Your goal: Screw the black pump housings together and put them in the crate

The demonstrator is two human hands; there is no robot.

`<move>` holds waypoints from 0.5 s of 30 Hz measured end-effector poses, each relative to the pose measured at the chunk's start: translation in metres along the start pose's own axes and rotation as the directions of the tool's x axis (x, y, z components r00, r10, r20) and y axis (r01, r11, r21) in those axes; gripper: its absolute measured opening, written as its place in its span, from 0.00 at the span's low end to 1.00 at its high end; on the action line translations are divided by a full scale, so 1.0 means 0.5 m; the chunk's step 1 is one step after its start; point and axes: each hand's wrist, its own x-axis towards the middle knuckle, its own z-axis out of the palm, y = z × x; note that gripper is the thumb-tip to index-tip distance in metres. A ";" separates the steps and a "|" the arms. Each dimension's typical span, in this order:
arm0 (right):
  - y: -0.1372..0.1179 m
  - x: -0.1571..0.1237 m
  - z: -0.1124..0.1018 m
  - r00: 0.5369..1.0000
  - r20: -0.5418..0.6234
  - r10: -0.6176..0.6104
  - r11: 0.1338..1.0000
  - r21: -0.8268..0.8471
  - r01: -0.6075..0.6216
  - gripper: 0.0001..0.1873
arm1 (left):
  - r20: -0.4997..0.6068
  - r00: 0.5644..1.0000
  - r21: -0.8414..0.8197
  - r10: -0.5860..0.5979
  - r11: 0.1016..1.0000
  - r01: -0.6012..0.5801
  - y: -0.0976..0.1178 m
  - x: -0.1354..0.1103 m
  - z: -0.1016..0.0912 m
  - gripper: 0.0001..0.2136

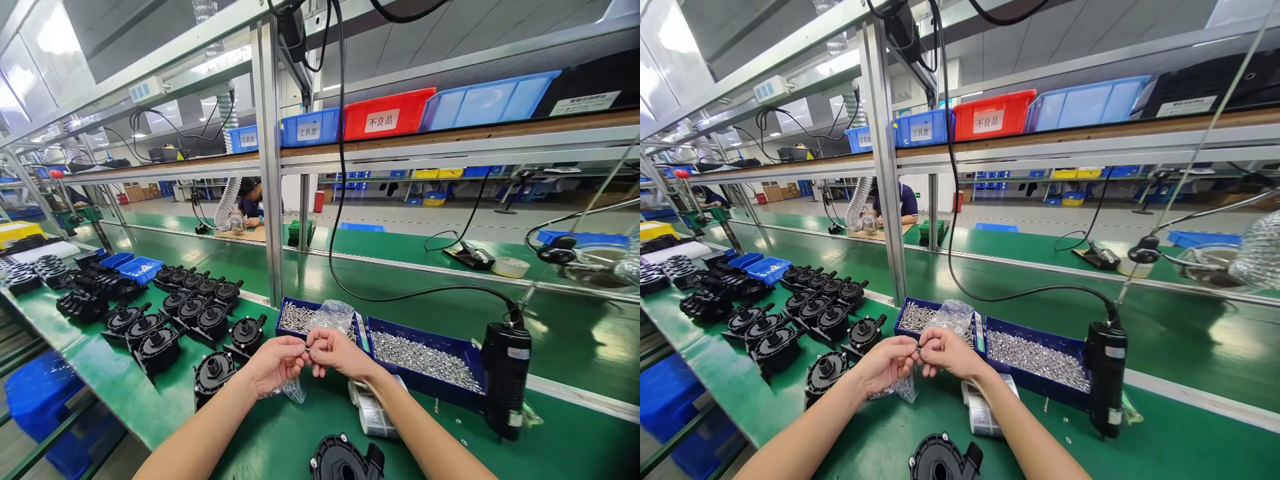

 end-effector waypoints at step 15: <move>0.000 0.000 0.003 0.989 -0.088 -0.116 0.978 0.163 0.129 0.33 | 0.031 0.975 0.124 0.219 0.967 -0.221 0.029 -0.066 0.049 0.21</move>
